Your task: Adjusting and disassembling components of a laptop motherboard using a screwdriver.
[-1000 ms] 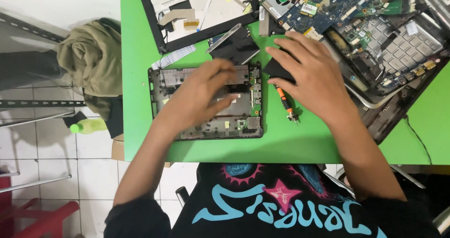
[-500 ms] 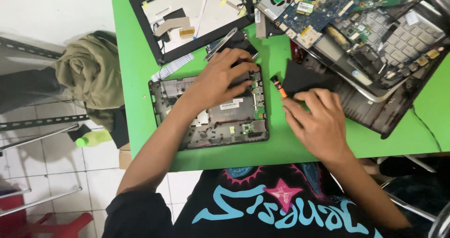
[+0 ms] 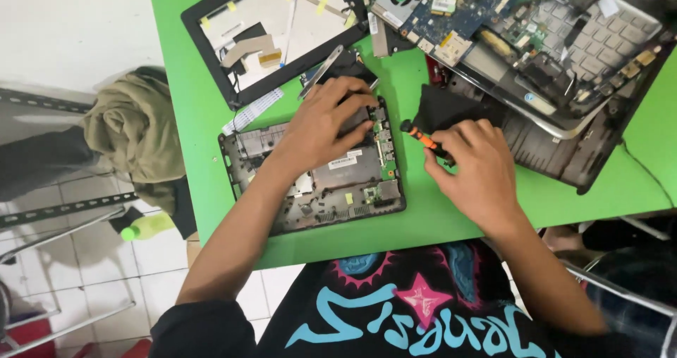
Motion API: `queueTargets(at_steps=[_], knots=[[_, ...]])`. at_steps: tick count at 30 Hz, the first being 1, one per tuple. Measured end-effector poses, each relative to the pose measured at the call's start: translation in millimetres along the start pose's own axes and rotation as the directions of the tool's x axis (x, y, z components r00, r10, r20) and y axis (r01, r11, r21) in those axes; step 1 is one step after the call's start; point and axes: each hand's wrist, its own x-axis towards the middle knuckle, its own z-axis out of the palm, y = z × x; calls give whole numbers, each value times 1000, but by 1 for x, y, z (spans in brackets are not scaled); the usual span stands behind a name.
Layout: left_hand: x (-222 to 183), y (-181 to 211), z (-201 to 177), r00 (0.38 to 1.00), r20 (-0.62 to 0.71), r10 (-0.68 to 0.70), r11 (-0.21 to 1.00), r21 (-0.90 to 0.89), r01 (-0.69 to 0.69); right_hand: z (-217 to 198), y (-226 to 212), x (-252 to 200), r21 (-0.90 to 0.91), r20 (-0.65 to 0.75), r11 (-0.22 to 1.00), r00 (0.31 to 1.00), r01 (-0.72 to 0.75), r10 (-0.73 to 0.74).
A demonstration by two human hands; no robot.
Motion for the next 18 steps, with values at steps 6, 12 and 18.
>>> queueTargets(at_steps=[6,12,18], knots=[[-1,3,2,999,-36,-4,1000,3,4,-13,-8,25,579,-131,811,991,80,-5],[-1,3,3,1000,-14,16,999,29,-16,42,-14,10,927,53,369,997,-72,62],[-3,5,2,999,-16,28,995,101,-26,39,-57,12,902,18,433,1000,-7,-21]])
